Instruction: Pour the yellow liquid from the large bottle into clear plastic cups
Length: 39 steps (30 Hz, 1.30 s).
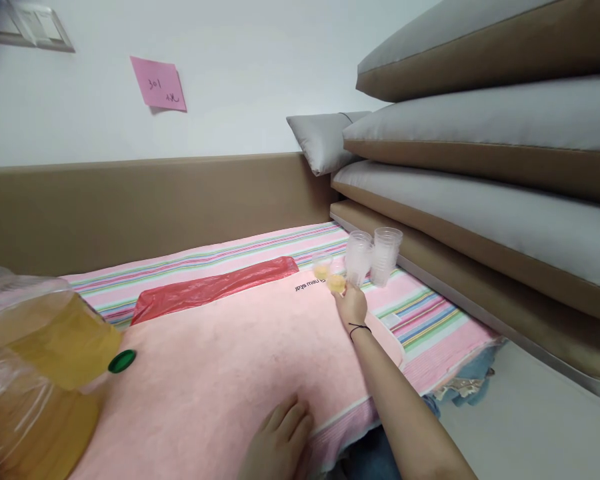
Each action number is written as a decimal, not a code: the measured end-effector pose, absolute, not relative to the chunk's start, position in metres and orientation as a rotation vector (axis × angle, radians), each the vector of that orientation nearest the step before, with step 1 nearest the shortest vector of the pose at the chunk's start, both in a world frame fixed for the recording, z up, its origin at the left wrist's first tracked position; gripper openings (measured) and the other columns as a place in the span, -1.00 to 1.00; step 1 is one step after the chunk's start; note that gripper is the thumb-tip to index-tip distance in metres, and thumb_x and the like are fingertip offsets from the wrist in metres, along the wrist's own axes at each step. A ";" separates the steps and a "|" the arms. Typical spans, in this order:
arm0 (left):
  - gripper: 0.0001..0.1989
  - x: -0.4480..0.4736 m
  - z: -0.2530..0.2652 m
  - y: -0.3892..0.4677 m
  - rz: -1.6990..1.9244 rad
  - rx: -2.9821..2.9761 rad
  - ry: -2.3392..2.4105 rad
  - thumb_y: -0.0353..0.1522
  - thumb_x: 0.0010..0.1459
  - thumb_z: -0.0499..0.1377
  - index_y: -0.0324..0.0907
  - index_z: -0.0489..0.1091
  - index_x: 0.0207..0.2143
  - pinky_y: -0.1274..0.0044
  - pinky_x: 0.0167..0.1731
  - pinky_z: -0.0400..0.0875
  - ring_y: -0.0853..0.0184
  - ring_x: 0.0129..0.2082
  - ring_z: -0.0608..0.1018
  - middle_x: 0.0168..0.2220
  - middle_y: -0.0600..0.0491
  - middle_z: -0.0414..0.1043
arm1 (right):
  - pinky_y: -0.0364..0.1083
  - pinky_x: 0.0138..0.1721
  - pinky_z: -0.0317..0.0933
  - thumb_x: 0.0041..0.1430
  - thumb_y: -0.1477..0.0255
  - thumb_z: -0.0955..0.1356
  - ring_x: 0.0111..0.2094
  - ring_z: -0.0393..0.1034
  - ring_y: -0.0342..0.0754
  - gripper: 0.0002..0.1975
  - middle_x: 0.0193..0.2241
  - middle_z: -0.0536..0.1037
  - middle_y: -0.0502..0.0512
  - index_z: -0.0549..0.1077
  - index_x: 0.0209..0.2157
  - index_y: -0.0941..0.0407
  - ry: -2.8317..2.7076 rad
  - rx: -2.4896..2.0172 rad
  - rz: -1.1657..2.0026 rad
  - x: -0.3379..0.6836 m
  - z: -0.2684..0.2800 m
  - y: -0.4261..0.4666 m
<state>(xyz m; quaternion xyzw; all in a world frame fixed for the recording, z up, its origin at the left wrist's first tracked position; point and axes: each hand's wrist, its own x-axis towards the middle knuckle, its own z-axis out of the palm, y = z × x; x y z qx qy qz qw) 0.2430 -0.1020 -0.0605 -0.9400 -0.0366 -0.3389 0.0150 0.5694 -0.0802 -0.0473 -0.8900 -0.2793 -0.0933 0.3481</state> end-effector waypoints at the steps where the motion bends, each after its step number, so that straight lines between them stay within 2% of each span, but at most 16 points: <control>1: -0.79 0.243 -0.060 -0.102 -1.058 -2.924 -0.114 -0.39 0.14 0.14 -0.19 0.44 -0.15 0.47 -0.16 0.54 0.22 -0.12 0.58 -0.15 0.02 0.59 | -0.04 -0.27 0.34 0.25 0.23 0.38 -0.36 0.42 -0.11 -0.74 -0.36 0.51 -0.01 0.46 -0.31 0.16 -0.719 -2.298 -0.238 0.569 -0.047 -0.080; 6: -0.79 0.244 -0.057 -0.101 -1.068 -2.930 -0.119 -0.43 0.12 0.13 -0.17 0.44 -0.16 0.48 -0.17 0.54 0.24 -0.14 0.59 -0.15 0.05 0.60 | 0.00 -0.22 0.40 0.29 0.27 0.36 -0.28 0.48 -0.07 -0.75 -0.22 0.54 0.05 0.46 -0.14 0.16 -0.635 -2.232 -0.227 0.573 -0.038 -0.089; 12: -0.76 0.243 -0.054 -0.099 -1.083 -2.962 -0.119 -0.45 0.07 0.15 -0.16 0.43 -0.17 0.46 -0.22 0.56 0.23 -0.17 0.61 -0.15 0.09 0.60 | 0.01 -0.20 0.40 0.28 0.26 0.37 -0.27 0.48 -0.07 -0.73 -0.21 0.55 0.06 0.44 -0.11 0.16 -0.504 -2.044 -0.337 0.595 0.002 -0.121; 14: -0.76 0.243 -0.054 -0.098 -1.105 -2.954 -0.115 -0.46 0.07 0.14 -0.14 0.43 -0.17 0.47 -0.23 0.56 0.24 -0.18 0.61 -0.15 0.12 0.61 | 0.01 -0.19 0.37 0.21 0.25 0.40 -0.26 0.48 -0.04 -0.66 -0.19 0.55 0.10 0.42 -0.07 0.17 -0.485 -1.985 -0.380 0.604 0.019 -0.124; 18: -0.79 0.245 -0.059 -0.094 -1.189 -2.897 -0.102 -0.45 0.09 0.13 -0.13 0.44 -0.20 0.51 -0.24 0.55 0.27 -0.20 0.62 -0.18 0.14 0.62 | 0.04 -0.11 0.28 -0.06 0.18 0.48 -0.16 0.45 0.12 -0.43 -0.12 0.56 0.23 0.39 -0.05 0.18 -0.492 -1.947 -0.445 0.619 0.046 -0.113; 21: -0.84 0.248 -0.064 -0.091 -1.262 -2.839 -0.069 -0.40 0.15 0.10 -0.12 0.45 -0.23 0.53 -0.27 0.54 0.29 -0.23 0.61 -0.23 0.13 0.62 | 0.13 0.06 0.12 -0.18 0.17 0.49 -0.05 0.37 0.21 -0.37 -0.10 0.53 0.26 0.38 -0.07 0.17 -0.488 -1.961 -0.505 0.624 0.057 -0.098; 23: -0.84 0.251 -0.066 -0.089 -1.291 -2.817 -0.069 -0.39 0.20 0.07 -0.11 0.45 -0.24 0.55 -0.29 0.53 0.32 -0.25 0.61 -0.26 0.15 0.62 | 0.17 0.10 0.05 -0.20 0.18 0.49 -0.04 0.35 0.24 -0.38 -0.12 0.52 0.27 0.37 -0.09 0.17 -0.470 -1.977 -0.525 0.624 0.059 -0.091; 26: -0.78 0.254 -0.066 -0.089 -1.335 -2.793 -0.090 -0.35 0.29 0.00 -0.10 0.45 -0.29 0.56 -0.33 0.51 0.34 -0.31 0.60 -0.31 0.17 0.61 | 0.17 0.07 0.06 -0.22 0.18 0.49 -0.08 0.36 0.25 -0.40 -0.16 0.52 0.30 0.38 -0.13 0.19 -0.434 -1.993 -0.532 0.622 0.057 -0.084; 32: -0.64 0.257 -0.064 -0.091 -1.392 -2.742 -0.090 -0.28 0.37 -0.12 -0.10 0.44 -0.32 0.55 -0.36 0.48 0.34 -0.34 0.59 -0.35 0.17 0.60 | 0.16 0.04 0.09 -0.16 0.18 0.46 -0.06 0.33 0.27 -0.44 -0.12 0.51 0.35 0.39 -0.14 0.19 -0.369 -1.978 -0.560 0.615 0.054 -0.081; 39: -0.75 0.256 -0.066 -0.090 -1.350 -2.774 -0.098 -0.29 0.32 -0.01 -0.11 0.45 -0.29 0.55 -0.33 0.49 0.32 -0.32 0.59 -0.33 0.14 0.60 | 0.12 0.05 0.10 -0.13 0.19 0.44 -0.08 0.36 0.19 -0.42 -0.09 0.52 0.32 0.37 -0.08 0.18 -0.394 -1.896 -0.621 0.611 0.064 -0.088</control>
